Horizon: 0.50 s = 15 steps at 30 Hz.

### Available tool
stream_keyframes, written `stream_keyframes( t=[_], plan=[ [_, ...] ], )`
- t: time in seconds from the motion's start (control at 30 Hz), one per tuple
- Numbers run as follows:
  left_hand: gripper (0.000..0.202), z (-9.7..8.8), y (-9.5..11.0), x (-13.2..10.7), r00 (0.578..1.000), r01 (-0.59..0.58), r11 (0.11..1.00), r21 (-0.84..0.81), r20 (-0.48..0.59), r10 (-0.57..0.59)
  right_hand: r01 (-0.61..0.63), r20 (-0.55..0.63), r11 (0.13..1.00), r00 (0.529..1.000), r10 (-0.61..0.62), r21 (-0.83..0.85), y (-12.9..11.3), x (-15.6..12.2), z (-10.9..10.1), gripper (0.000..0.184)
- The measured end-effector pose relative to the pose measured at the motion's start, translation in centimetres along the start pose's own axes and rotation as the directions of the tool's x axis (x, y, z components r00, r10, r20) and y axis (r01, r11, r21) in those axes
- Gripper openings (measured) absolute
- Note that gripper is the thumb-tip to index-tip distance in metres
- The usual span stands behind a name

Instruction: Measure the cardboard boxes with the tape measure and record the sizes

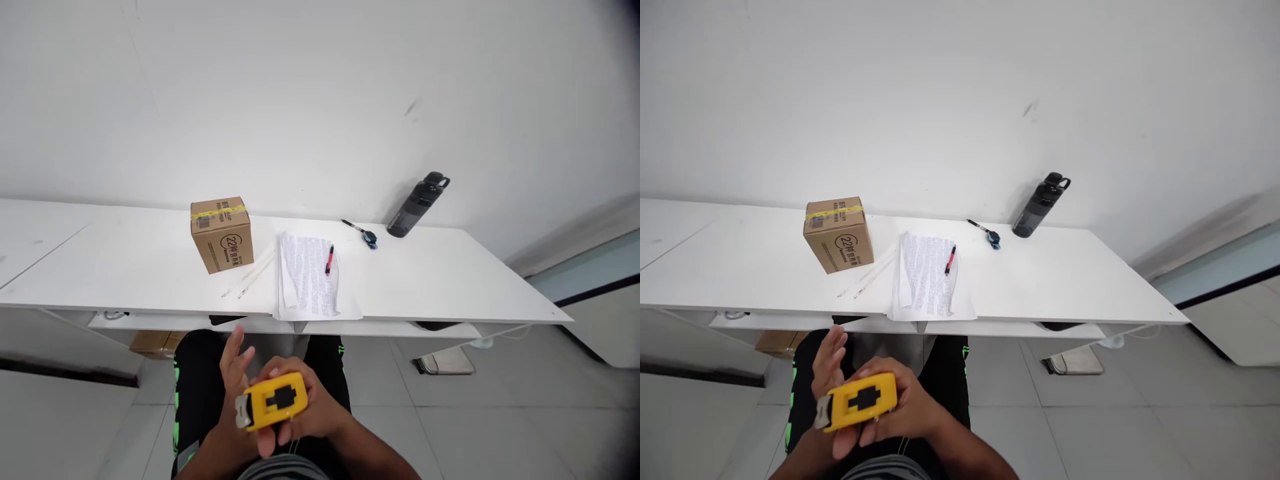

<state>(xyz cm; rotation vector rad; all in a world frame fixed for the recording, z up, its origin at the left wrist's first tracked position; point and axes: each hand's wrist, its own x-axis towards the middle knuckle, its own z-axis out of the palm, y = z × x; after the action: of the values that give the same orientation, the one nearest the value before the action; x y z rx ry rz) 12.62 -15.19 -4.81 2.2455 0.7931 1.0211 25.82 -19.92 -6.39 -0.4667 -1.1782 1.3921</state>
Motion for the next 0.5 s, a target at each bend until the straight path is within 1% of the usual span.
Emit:
stream_keyframes(
  t=[0.1, 0.17, 0.2, 0.27, 0.3, 0.37, 0.43, 0.5],
  plan=[
    [0.114, 0.3, 0.6, 0.9, 0.997, 0.019, 1.000, -0.008, -0.069, -0.019, -0.062, -0.168, 0.979, 0.981, 0.095, 0.194, 0.3, -1.4, -1.2, 0.072],
    [0.124, 0.8, 1.2, 0.9, 0.996, -0.025, 0.999, -0.031, -0.091, 0.022, -0.108, -0.244, 0.958, 0.954, 0.175, 0.264, 0.3, -2.4, -1.6, 0.074],
    [0.128, 1.1, 1.4, 0.8, 0.995, -0.054, 0.997, -0.056, -0.089, 0.049, -0.142, -0.256, 0.945, 0.941, 0.221, 0.294, 0.3, -3.0, -1.6, 0.074],
    [0.131, 2.0, 2.1, 0.2, 0.994, -0.087, 0.987, -0.133, -0.072, 0.078, -0.203, -0.240, 0.917, 0.925, 0.294, 0.343, 0.3, -4.1, -1.3, 0.069],
    [0.132, 2.5, 2.4, -0.3, 0.996, -0.075, 0.982, -0.172, -0.062, 0.065, -0.219, -0.227, 0.905, 0.922, 0.314, 0.364, 0.4, -4.7, -1.0, 0.067],
    [0.133, 3.5, 3.1, -1.2, 0.999, -0.005, 0.976, -0.216, -0.048, -0.005, -0.226, -0.225, 0.879, 0.912, 0.342, 0.419, 0.7, -5.8, -0.4, 0.062],
    [0.129, 4.0, 3.8, -2.2, 0.998, 0.054, 0.978, -0.203, -0.033, -0.062, -0.242, -0.221, 0.832, 0.893, 0.393, 0.499, 1.3, -7.0, 0.0, 0.060],
    [0.120, 3.9, 4.5, -2.9, 0.998, 0.060, 0.986, -0.158, -0.013, -0.063, -0.274, -0.200, 0.780, 0.870, 0.450, 0.563, 1.8, -7.8, 0.2, 0.057]
  ],
)
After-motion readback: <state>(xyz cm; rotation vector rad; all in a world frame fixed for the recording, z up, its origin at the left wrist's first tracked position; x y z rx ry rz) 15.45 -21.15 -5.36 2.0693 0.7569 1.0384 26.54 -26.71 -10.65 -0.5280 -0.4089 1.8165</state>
